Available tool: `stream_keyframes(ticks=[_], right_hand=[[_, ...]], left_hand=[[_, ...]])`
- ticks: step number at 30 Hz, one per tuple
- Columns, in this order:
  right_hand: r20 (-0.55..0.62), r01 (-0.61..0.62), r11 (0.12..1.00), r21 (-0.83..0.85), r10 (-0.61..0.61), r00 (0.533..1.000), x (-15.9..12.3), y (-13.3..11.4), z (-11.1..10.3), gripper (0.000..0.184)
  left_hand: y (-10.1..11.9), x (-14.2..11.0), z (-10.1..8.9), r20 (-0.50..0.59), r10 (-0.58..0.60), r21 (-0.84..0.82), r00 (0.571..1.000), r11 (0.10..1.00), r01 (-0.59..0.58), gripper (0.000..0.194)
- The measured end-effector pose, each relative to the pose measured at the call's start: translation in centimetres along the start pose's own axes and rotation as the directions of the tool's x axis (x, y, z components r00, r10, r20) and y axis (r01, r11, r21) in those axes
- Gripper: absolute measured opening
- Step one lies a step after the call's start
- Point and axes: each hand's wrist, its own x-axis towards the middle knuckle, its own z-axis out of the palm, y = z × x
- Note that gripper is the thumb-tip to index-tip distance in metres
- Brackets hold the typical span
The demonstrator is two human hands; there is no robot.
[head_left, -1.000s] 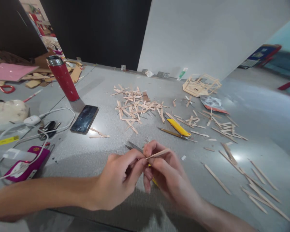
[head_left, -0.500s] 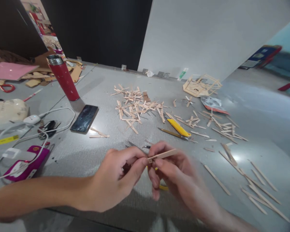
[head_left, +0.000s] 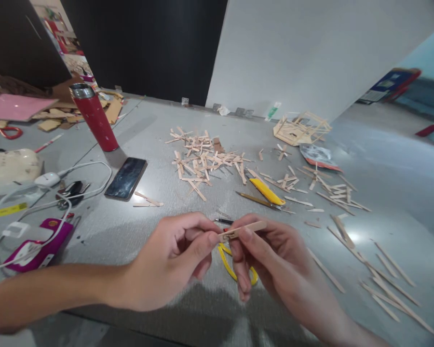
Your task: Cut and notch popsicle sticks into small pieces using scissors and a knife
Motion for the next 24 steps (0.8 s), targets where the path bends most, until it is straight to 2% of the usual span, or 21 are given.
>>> stream_keyframes(ticks=[4, 11, 16, 20, 24], right_hand=[[-0.01, 0.006, 1.0, 0.009, -0.006, 1.0, 0.1, 0.2, 0.2, 0.024], [-0.043, -0.012, 1.0, -0.019, 0.011, 0.999, 0.1, 0.2, 0.8, 0.025], [-0.075, -0.039, 0.996, -0.085, 0.033, 0.997, 0.2, 0.2, 1.0, 0.03], [-0.103, -0.095, 0.989, -0.111, 0.083, 0.991, 0.2, 0.2, 0.9, 0.031], [-0.076, -0.104, 0.992, -0.071, 0.099, 0.992, 0.3, 0.5, 0.9, 0.027]], left_hand=[[0.0, 0.0, 0.0, -0.005, 0.005, 0.031, 1.0, 0.999, -0.005, 0.027], [-0.3, 0.0, 0.1, -0.067, 0.038, 0.245, 0.997, 0.969, -0.02, 0.026], [-0.3, 0.0, 0.1, -0.064, 0.033, 0.273, 0.997, 0.962, -0.015, 0.026], [-0.7, -0.1, 0.1, -0.066, 0.081, 0.346, 0.995, 0.937, -0.054, 0.024], [-1.3, -0.2, 0.2, -0.068, 0.138, 0.419, 0.988, 0.903, -0.097, 0.022]])
